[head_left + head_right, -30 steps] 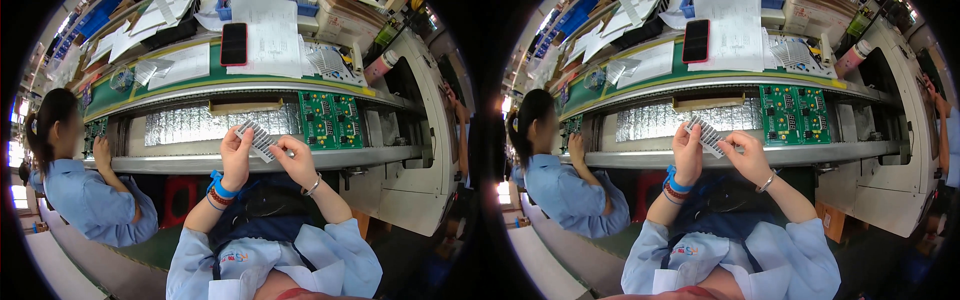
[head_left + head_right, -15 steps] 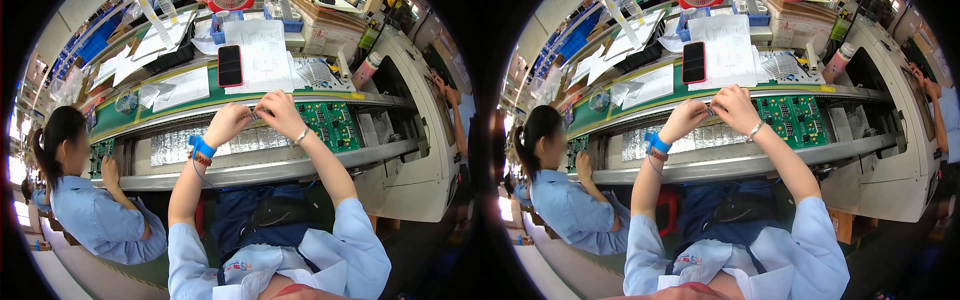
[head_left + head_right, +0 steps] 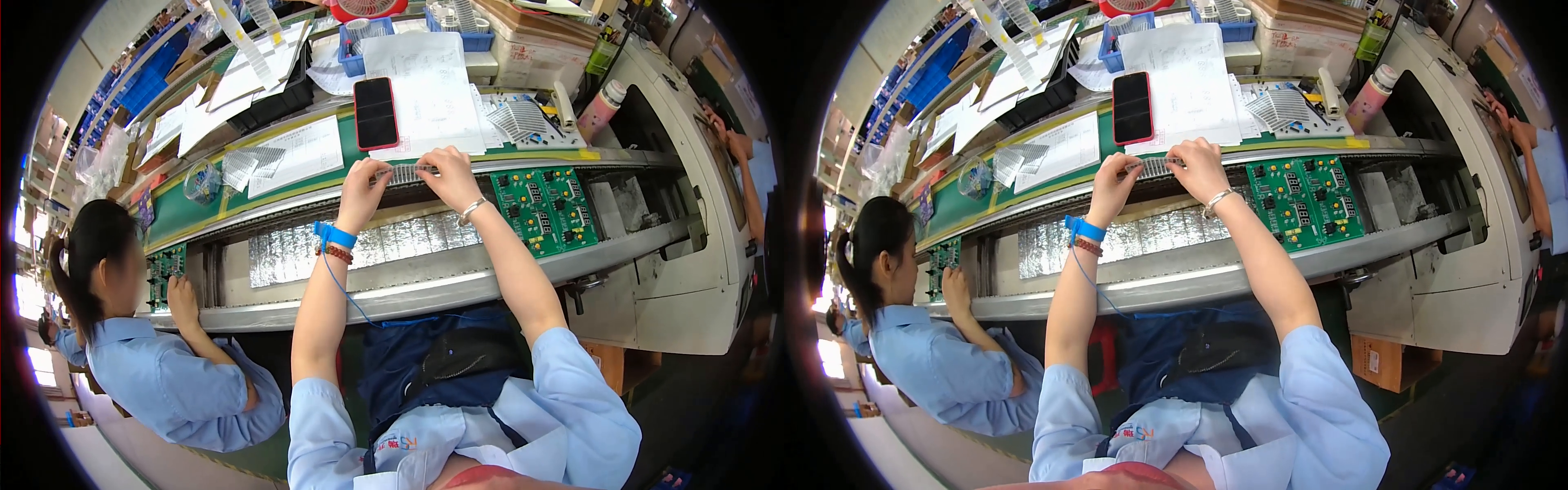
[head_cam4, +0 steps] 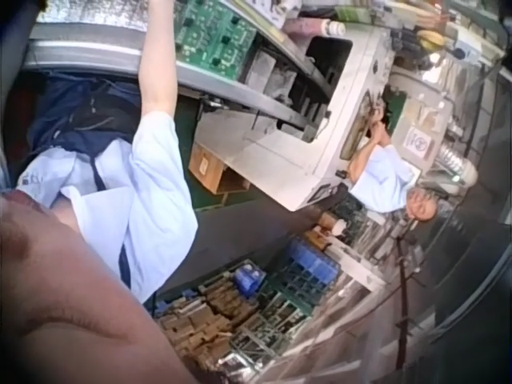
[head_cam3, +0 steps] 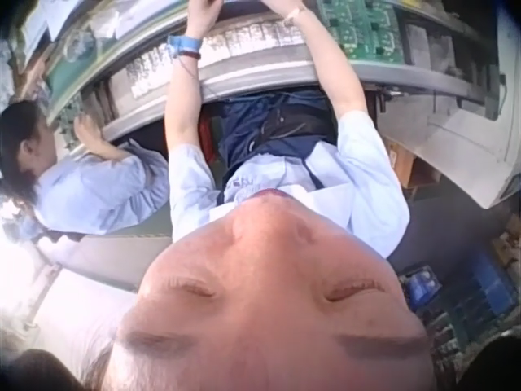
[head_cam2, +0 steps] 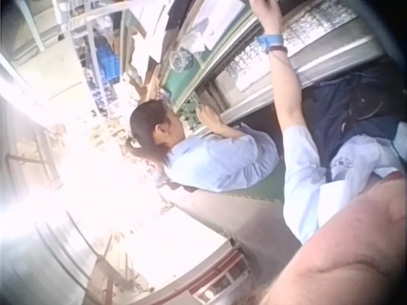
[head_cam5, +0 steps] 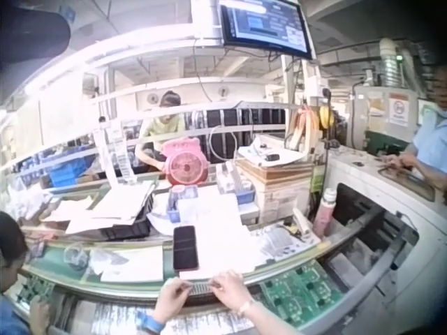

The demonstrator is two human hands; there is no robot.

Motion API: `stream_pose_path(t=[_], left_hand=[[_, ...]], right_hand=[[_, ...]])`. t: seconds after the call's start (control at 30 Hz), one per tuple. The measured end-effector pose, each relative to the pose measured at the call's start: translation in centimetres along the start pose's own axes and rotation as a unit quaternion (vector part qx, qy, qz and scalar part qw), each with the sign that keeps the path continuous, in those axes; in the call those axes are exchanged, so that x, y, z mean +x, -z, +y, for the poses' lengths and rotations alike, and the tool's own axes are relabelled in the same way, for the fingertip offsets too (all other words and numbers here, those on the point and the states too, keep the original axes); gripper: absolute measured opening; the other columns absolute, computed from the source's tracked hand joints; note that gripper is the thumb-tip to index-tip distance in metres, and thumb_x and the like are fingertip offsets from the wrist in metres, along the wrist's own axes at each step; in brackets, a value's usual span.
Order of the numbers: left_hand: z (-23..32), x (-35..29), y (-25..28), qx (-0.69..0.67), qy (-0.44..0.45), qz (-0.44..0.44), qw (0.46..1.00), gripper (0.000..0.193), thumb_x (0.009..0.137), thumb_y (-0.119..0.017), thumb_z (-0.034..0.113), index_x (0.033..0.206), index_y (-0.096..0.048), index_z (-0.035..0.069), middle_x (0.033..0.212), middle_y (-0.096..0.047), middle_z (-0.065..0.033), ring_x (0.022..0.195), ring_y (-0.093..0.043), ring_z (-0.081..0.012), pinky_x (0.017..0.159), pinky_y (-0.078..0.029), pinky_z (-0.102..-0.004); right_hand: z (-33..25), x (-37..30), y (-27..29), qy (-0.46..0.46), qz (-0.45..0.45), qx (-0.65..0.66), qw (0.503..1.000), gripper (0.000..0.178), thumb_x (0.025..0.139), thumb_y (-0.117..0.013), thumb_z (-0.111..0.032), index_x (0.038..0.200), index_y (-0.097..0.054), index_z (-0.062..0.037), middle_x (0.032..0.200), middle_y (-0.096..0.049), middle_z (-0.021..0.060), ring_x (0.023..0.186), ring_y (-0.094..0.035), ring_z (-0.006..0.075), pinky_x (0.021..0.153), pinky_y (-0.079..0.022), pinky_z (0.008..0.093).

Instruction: The person assembles electronic components by hand onto a printed circuit board, using thermal paste strips and a heat sink.

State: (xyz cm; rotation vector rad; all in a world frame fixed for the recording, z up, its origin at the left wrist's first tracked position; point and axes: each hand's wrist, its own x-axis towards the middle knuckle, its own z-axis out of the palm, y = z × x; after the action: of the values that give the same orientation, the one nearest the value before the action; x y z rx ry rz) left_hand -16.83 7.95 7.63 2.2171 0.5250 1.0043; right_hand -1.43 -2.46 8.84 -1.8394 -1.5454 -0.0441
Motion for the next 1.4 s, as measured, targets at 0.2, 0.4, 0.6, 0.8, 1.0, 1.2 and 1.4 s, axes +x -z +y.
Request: stream_pose_path(t=[0.2,0.4,0.6,0.8,1.0,1.2,1.4], left_hand=[[0.4,0.0,0.0,0.039,-0.042,0.01,0.998,0.008,0.074,-0.06,0.004,0.081,-0.058,0.001,0.078,-0.055,-0.0084,0.073,-0.05,-0.0251,0.063,-0.041,-0.0323],[-0.5,0.2,0.3,0.058,-0.027,-0.006,0.998,0.007,0.074,-0.061,0.006,0.08,-0.058,0.004,0.077,-0.055,-0.0061,0.073,-0.05,-0.0235,0.067,-0.039,-0.0325],[-0.2,1.2,-0.3,0.057,-0.042,-0.013,0.997,0.007,0.074,-0.06,0.006,0.08,-0.059,0.005,0.076,-0.054,-0.0066,0.074,-0.05,-0.0243,0.067,-0.038,-0.0329],[-1.1,-0.1,-0.5,0.085,-0.076,0.01,0.993,0.012,0.069,-0.065,0.006,0.076,-0.056,0.004,0.075,-0.053,-0.0107,0.074,-0.05,-0.0288,0.066,-0.039,-0.0358],[0.9,0.6,-1.5,0.14,-0.113,-0.019,0.983,0.016,0.067,-0.067,0.005,0.078,-0.055,0.004,0.076,-0.051,-0.0088,0.075,-0.048,-0.0281,0.066,-0.037,-0.0364],[0.4,1.1,0.2,0.183,-0.137,-0.016,0.973,0.019,0.066,-0.068,0.007,0.079,-0.054,0.002,0.076,-0.05,-0.009,0.075,-0.047,-0.0289,0.066,-0.037,-0.0373],[0.3,1.2,0.6,0.142,-0.103,-0.05,0.983,0.019,0.069,-0.066,0.006,0.084,-0.057,0.003,0.081,-0.053,-0.0085,0.078,-0.049,-0.0259,0.07,-0.039,-0.035]], right_hand=[[0.3,-0.1,-0.5,-0.012,0.012,-0.007,1.0,0.006,0.073,-0.062,-0.013,0.078,-0.064,-0.0126,0.075,-0.058,0.0013,0.083,-0.05,0.0203,0.079,-0.033,0.035],[-0.1,0.3,-0.6,-0.003,0.004,-0.018,1.0,0.006,0.073,-0.062,-0.012,0.078,-0.064,-0.0113,0.075,-0.058,0.0006,0.084,-0.05,0.0195,0.08,-0.033,0.0346],[0.7,0.7,0.0,0.014,0.019,-0.06,0.998,0.008,0.069,-0.065,-0.012,0.077,-0.063,-0.0128,0.076,-0.059,0.0001,0.083,-0.052,0.0199,0.078,-0.036,0.0347],[1.3,0.8,-0.9,0.089,0.046,-0.091,0.991,0.007,0.057,-0.063,-0.008,0.064,-0.062,-0.01,0.069,-0.059,0.0081,0.076,-0.056,0.0261,0.071,-0.044,0.0373],[1.6,-0.1,-0.9,0.066,0.064,-0.048,0.995,0.014,0.059,-0.068,-0.024,0.068,-0.06,-0.0154,0.079,-0.056,0.0031,0.088,-0.051,0.0209,0.078,-0.036,0.0374],[1.3,0.5,0.2,0.03,-0.004,-0.087,0.996,0.013,0.066,-0.069,-0.02,0.073,-0.06,-0.0156,0.08,-0.055,0.0003,0.087,-0.05,0.0188,0.078,-0.035,0.0351],[3.3,0.2,0.1,0.019,0.028,-0.016,0.999,0.01,0.068,-0.067,-0.022,0.073,-0.062,-0.0155,0.082,-0.056,0.0001,0.089,-0.05,0.0195,0.079,-0.035,0.036]])
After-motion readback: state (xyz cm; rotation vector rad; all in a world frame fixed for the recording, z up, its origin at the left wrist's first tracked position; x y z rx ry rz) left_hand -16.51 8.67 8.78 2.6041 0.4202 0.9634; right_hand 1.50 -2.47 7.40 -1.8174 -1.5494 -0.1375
